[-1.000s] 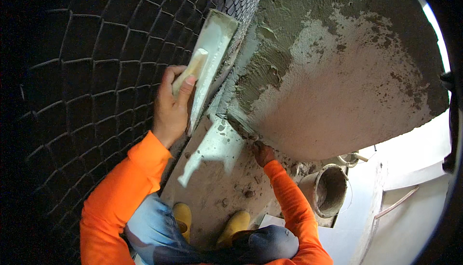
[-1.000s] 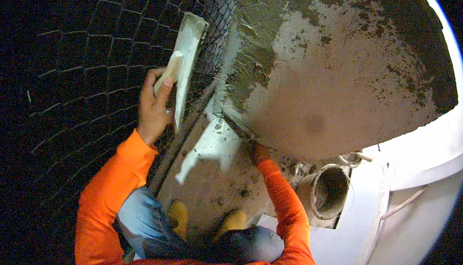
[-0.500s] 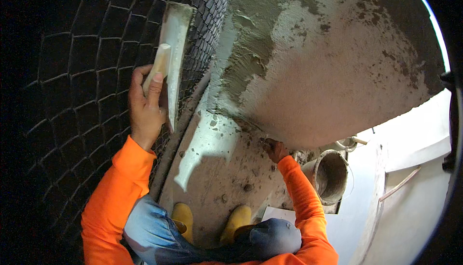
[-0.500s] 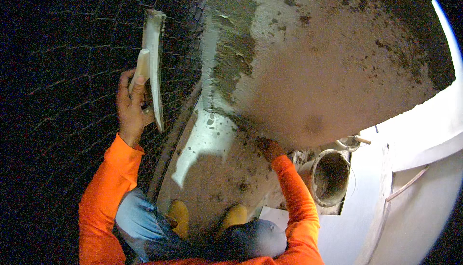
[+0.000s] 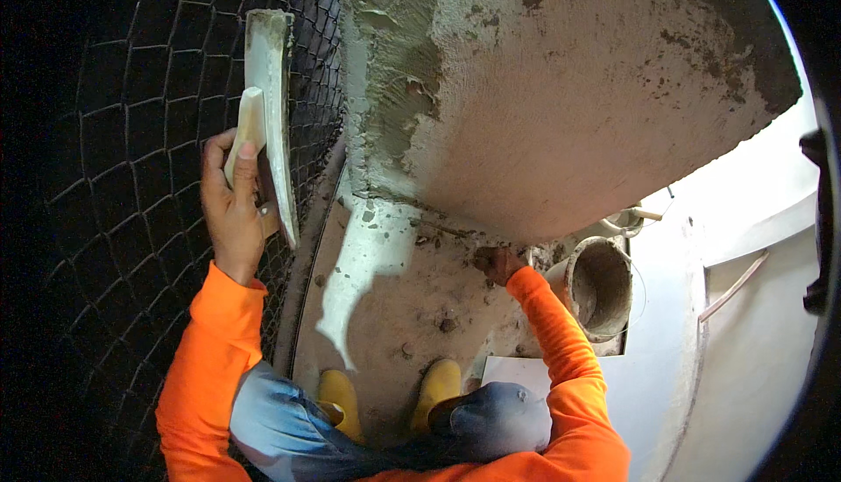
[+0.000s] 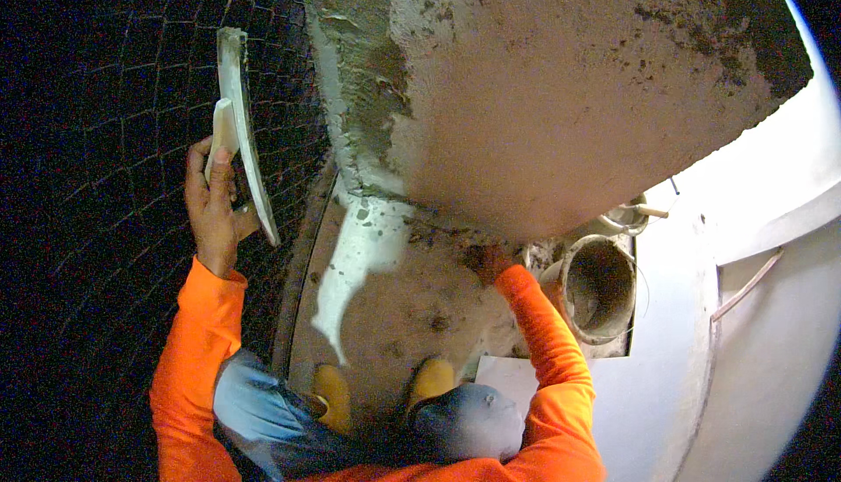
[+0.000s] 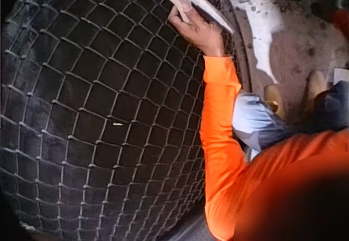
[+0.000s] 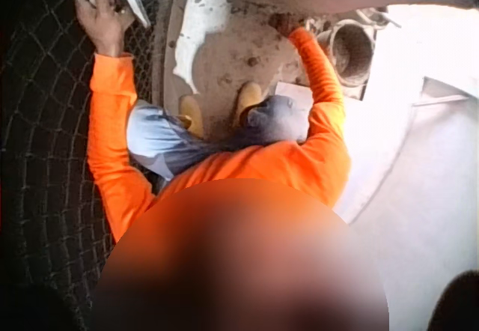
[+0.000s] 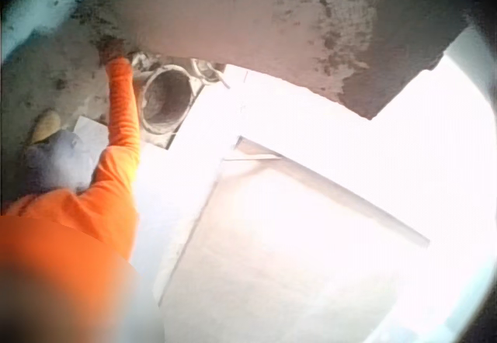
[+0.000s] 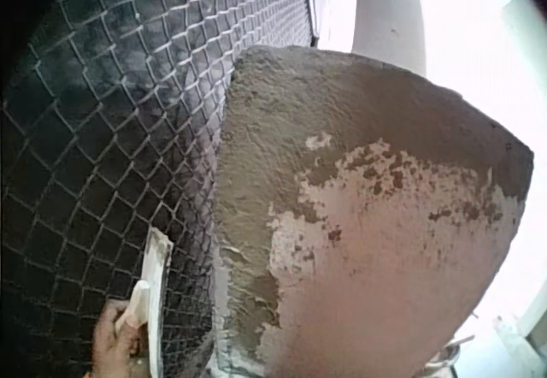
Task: The person scoops plaster from a bucket with a trowel and applies it to a wire mesh on a wall. They use a float to spread and smooth the plaster over the mesh, repeating the process to cover more area.
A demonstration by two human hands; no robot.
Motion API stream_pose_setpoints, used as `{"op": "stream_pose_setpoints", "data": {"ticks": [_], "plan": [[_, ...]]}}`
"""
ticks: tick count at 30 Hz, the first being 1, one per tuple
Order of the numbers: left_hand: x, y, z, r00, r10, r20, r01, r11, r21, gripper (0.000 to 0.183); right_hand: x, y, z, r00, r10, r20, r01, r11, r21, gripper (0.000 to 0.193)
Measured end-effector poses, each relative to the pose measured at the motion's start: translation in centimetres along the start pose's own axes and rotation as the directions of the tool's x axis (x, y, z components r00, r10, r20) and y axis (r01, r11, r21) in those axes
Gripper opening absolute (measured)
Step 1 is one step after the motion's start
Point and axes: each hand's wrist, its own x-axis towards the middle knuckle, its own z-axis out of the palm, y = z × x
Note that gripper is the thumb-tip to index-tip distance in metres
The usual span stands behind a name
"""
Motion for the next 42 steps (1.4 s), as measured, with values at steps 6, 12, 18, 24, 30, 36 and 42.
{"op": "stream_pose_setpoints", "data": {"ticks": [6,12,18,24,30,36,42], "plan": [[-0.1,-0.4,1.6,0.999,-0.053,0.009,0.053,0.998,-0.032,0.034,5.6,-11.3,9.9,0.959,0.046,0.28,-0.283,0.212,0.935,0.035],[-0.4,-0.5,2.3,1.0,0.008,-0.008,-0.009,0.998,-0.061,0.032,13.6,-17.4,15.7,0.849,-0.366,0.382,-0.517,-0.421,0.745,0.033],[-0.5,-0.3,1.9,1.0,-0.015,-0.016,0.015,1.0,0.015,0.035,9.4,-15.9,16.0,0.937,0.059,0.345,-0.259,-0.545,0.797,0.037],[0.1,-0.7,0.7,0.998,-0.042,-0.052,0.039,0.998,-0.056,0.033,1.8,-13.4,14.6,0.918,0.207,0.338,-0.135,-0.64,0.756,0.033],[0.1,-0.1,2.5,0.998,-0.038,-0.042,0.033,0.991,-0.128,0.033,9.8,-20.6,14.7,0.83,-0.364,0.422,-0.556,-0.485,0.675,0.035],[-0.5,0.0,1.8,1.0,-0.022,-0.014,0.021,0.997,-0.071,0.034,14.6,-21.4,14.3,0.936,0.097,0.339,-0.285,-0.36,0.889,0.032],[0.1,-0.7,0.3,0.989,-0.1,-0.105,0.1,0.995,-0.006,0.038,4.1,-12.5,15.6,0.858,0.413,0.304,-0.221,-0.236,0.946,0.035]]}}
